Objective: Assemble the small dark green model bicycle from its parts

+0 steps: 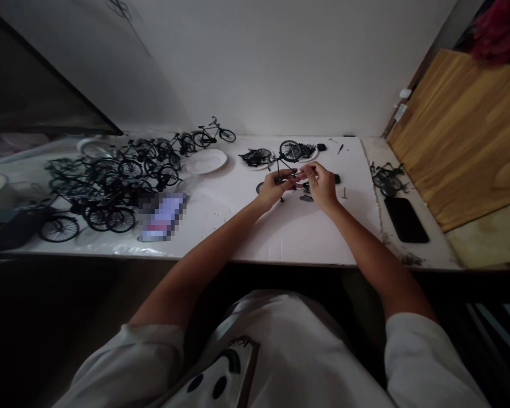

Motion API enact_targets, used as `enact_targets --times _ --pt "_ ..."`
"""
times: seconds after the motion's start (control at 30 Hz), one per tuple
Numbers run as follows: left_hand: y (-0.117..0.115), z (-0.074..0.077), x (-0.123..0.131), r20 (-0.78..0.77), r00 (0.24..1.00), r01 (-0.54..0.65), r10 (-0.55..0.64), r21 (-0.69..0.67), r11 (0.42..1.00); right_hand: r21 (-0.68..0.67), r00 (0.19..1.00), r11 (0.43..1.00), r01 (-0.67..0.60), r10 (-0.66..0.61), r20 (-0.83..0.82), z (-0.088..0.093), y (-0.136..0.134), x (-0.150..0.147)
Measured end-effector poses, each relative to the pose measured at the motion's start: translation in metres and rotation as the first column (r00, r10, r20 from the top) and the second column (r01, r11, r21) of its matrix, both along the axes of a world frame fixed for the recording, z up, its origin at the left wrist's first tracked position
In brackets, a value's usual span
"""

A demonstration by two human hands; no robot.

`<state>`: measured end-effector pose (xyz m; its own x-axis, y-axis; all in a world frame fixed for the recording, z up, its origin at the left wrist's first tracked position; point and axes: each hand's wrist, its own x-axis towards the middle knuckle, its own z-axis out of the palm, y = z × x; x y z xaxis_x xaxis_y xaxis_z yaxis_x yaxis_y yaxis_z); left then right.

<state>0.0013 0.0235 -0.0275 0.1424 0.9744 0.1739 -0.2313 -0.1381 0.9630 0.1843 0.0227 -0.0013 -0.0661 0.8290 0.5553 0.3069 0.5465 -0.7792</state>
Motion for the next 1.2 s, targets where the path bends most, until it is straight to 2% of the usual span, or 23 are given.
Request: enact_targets --times 0.37,0.47,0.6,0.7,0.9,1.2 --pt "0.003 -0.004 -0.001 -0.042 0.999 -0.002 0.003 0.022 1.000 -0.046 1.000 0.999 -0.016 0.016 -0.009 -0.002 0.001 0.000" --pt "0.001 -0.004 0.000 -0.063 0.998 -0.006 0.008 0.034 0.999 0.005 0.999 1.000 -0.007 0.007 0.052 0.002 -0.001 0.000" --pt "-0.002 -0.003 0.002 -0.145 0.987 -0.058 0.072 0.096 0.994 0.191 0.959 0.973 0.127 -0.169 0.227 0.012 -0.003 0.001" --pt "-0.004 -0.002 0.002 -0.216 0.968 -0.091 0.126 0.162 0.983 0.188 0.924 0.962 0.198 -0.248 0.291 0.014 -0.003 0.002" --pt "-0.007 0.001 0.002 -0.237 0.955 -0.130 0.181 0.216 0.968 0.040 0.970 0.988 0.150 -0.155 0.188 0.005 -0.002 -0.002" --pt "-0.007 0.004 0.001 -0.210 0.959 -0.144 0.191 0.220 0.965 0.068 0.980 0.994 0.083 -0.094 0.173 0.007 -0.004 -0.006"
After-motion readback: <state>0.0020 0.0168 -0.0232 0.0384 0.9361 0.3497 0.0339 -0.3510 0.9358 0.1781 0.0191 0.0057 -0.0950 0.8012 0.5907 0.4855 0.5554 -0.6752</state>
